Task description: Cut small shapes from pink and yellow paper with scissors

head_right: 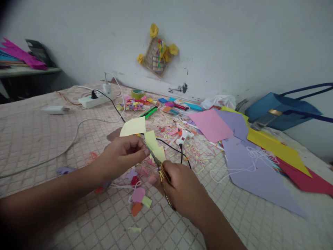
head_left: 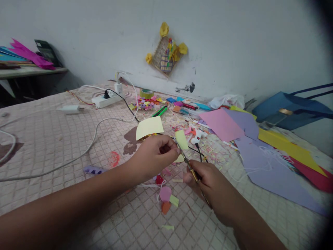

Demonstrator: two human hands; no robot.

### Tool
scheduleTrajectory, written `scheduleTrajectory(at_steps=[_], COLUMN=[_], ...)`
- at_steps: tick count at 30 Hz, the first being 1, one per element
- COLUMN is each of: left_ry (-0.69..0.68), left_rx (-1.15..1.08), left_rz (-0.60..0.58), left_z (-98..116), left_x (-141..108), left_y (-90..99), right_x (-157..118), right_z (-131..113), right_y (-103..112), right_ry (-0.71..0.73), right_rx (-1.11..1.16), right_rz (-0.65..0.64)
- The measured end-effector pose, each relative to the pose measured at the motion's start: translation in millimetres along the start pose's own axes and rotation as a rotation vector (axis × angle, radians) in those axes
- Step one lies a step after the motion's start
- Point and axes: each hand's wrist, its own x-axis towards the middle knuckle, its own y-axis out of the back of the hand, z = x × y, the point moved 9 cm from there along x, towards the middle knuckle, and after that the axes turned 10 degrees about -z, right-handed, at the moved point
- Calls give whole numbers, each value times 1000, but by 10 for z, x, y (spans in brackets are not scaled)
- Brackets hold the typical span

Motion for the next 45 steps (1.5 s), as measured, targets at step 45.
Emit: scheduleTrajectory(at_steps=[45], left_ry=[-39], left_rx=[-355], left_rz=[-61], left_z=[-20], left_x=[107], left_y=[225], right_x=[-33], right_z=[-74], right_y=[-85], right_ry=[70], right_rx=[-11], right_rz=[-72])
